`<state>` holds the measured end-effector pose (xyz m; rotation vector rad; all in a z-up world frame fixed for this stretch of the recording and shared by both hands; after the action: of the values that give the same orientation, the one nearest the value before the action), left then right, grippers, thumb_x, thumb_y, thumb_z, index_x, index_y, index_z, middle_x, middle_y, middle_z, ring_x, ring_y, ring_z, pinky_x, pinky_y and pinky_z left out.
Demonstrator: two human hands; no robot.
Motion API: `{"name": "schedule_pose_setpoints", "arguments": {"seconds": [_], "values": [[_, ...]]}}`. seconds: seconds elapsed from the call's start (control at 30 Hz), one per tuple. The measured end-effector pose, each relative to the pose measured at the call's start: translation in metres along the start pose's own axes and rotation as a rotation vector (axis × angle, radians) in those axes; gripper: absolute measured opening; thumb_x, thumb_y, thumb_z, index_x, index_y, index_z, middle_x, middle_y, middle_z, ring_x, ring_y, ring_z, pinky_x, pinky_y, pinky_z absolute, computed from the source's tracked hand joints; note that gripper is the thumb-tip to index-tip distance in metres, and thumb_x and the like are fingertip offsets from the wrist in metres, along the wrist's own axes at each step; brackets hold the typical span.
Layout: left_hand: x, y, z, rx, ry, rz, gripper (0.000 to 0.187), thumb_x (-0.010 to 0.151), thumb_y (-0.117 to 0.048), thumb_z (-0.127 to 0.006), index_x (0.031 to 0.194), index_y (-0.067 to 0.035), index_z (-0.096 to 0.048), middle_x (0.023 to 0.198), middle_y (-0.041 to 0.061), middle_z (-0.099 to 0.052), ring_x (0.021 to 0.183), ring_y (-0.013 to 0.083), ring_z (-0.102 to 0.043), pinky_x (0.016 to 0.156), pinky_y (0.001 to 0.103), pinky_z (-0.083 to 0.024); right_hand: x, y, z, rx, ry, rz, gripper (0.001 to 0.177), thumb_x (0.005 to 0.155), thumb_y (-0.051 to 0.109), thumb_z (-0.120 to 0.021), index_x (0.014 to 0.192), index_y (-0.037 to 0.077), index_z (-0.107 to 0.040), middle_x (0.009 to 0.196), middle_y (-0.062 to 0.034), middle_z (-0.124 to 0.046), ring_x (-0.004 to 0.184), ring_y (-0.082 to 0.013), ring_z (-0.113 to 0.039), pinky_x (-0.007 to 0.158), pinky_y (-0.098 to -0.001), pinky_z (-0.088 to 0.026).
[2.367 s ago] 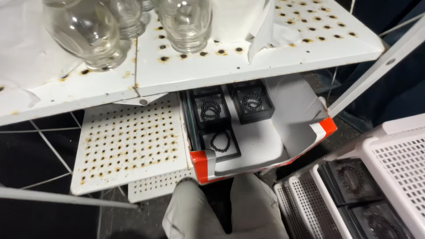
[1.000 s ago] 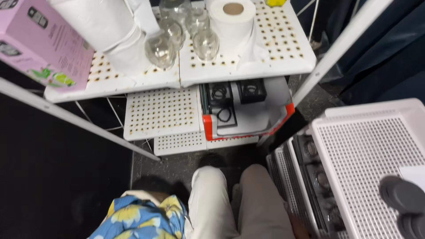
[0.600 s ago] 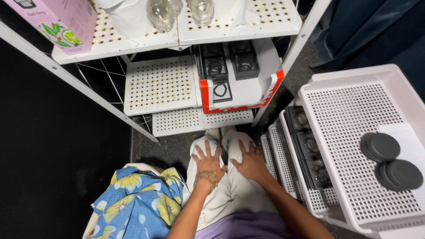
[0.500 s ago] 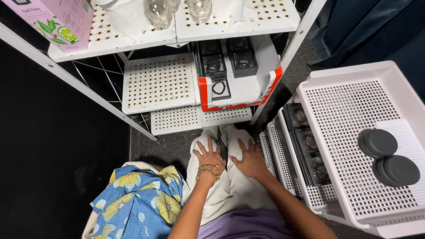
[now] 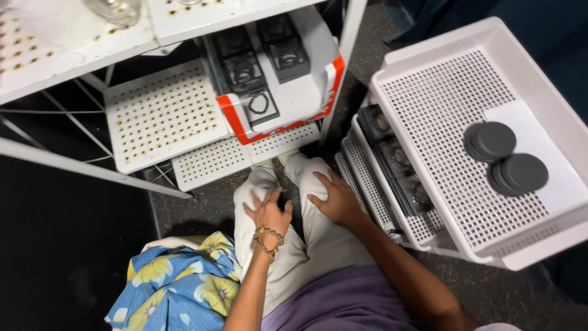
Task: The person takes small black boxes containing beaded bracelets from a white plastic basket and places them into a cardboard box on a metal shelf. The person repeats this process, arranging the boxes neatly inside the cardboard box.
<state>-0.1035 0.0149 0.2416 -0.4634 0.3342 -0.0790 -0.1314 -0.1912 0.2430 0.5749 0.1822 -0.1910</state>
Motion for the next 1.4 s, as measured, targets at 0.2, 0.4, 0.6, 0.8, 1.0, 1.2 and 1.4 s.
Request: {"name": "schedule_pose_setpoints", "arguments": {"seconds": [0.2, 0.4, 0.6, 0.8, 1.0, 1.2, 1.4], "values": [[-0.018, -0.122, -0.003, -0.464, -0.274, -0.555, 0.043, 0.084, -0.022, -0.07, 0.126, -0.016, -0.07, 0.127, 0.015, -0.068, 0.115, 0.0379, -0.066, 0.099, 0.048, -0.052, -0.038, -0.028, 0.033, 0.139, -0.526, 0.329, 0.048, 0.091, 0.037, -0.07, 0.132, 0.012, -0.068, 0.129, -0.0211, -0.066, 0.125, -0.0373, -0.062, 0.106, -0.0464, -0.048], [0.006, -0.201, -0.087, -0.569, 0.059, -0.538, 0.043, 0.089, -0.027, -0.069, 0.132, -0.023, -0.067, 0.13, 0.0, -0.066, 0.123, 0.0237, -0.063, 0.106, 0.037, -0.047, -0.118, -0.09, 0.111, -0.068, -0.691, -0.142, 0.065, 0.08, 0.03, -0.083, 0.138, 0.009, -0.062, 0.12, -0.0265, -0.065, 0.115, -0.046, -0.063, 0.098, -0.0539, -0.051], [-0.006, -0.25, -0.128, -0.642, 0.137, -0.52, 0.054, 0.088, -0.025, -0.073, 0.138, -0.008, -0.06, 0.13, 0.02, -0.063, 0.12, 0.0405, -0.063, 0.096, 0.05, -0.056, -0.126, -0.122, 0.14, 0.097, -0.515, -0.479, 0.082, 0.068, 0.055, -0.086, 0.133, 0.007, -0.068, 0.133, -0.0208, -0.067, 0.129, -0.0351, -0.059, 0.111, -0.0513, -0.044], [0.021, -0.228, -0.155, -0.434, 0.37, -0.312, 0.053, 0.098, -0.037, -0.063, 0.144, -0.015, -0.052, 0.141, 0.02, -0.053, 0.117, 0.04, -0.066, 0.08, 0.049, -0.06, -0.126, -0.202, 0.064, 0.11, -0.299, -0.738, 0.095, 0.079, 0.067, -0.076, 0.129, -0.012, -0.065, 0.134, -0.0308, -0.064, 0.132, -0.0411, -0.057, 0.122, -0.0526, -0.031], [0.013, -0.221, -0.165, -0.462, 0.461, -0.352, 0.052, 0.096, -0.043, -0.069, 0.136, -0.011, -0.059, 0.125, 0.019, -0.063, 0.111, 0.0369, -0.069, 0.08, 0.048, -0.063, -0.116, -0.177, 0.118, 0.165, -0.275, -0.748, 0.099, 0.078, 0.067, -0.074, 0.137, -0.011, -0.059, 0.141, -0.0298, -0.058, 0.136, -0.0408, -0.05, 0.12, -0.0535, -0.029], [0.003, -0.229, -0.123, -0.784, 0.556, -0.262, 0.066, 0.097, -0.047, -0.071, 0.151, -0.016, -0.05, 0.144, 0.024, -0.055, 0.123, 0.0418, -0.061, 0.095, 0.055, -0.057, -0.15, -0.163, 0.068, 0.293, -0.302, -0.855, 0.098, 0.064, 0.059, -0.088, 0.139, 0.004, -0.059, 0.135, -0.0228, -0.065, 0.128, -0.0389, -0.06, 0.109, -0.052, -0.048], [0.026, -0.23, -0.137, -0.856, 0.501, -0.479, 0.044, 0.1, -0.014, -0.062, 0.144, -0.019, -0.062, 0.144, 0.021, -0.06, 0.137, 0.0436, -0.049, 0.113, 0.056, -0.042, -0.135, -0.129, 0.103, 0.334, -0.298, -0.878, 0.103, 0.061, 0.057, -0.088, 0.146, 0.013, -0.048, 0.141, -0.02, -0.059, 0.134, -0.0379, -0.054, 0.115, -0.0525, -0.043]]}}
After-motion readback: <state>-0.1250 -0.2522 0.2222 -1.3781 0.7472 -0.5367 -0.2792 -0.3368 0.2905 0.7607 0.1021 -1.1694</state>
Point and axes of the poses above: each hand's wrist, its own x-axis towards the middle knuckle, its own z-axis out of the back of the hand, y = z × x, the point moved 6 cm from there along x, towards the middle knuckle
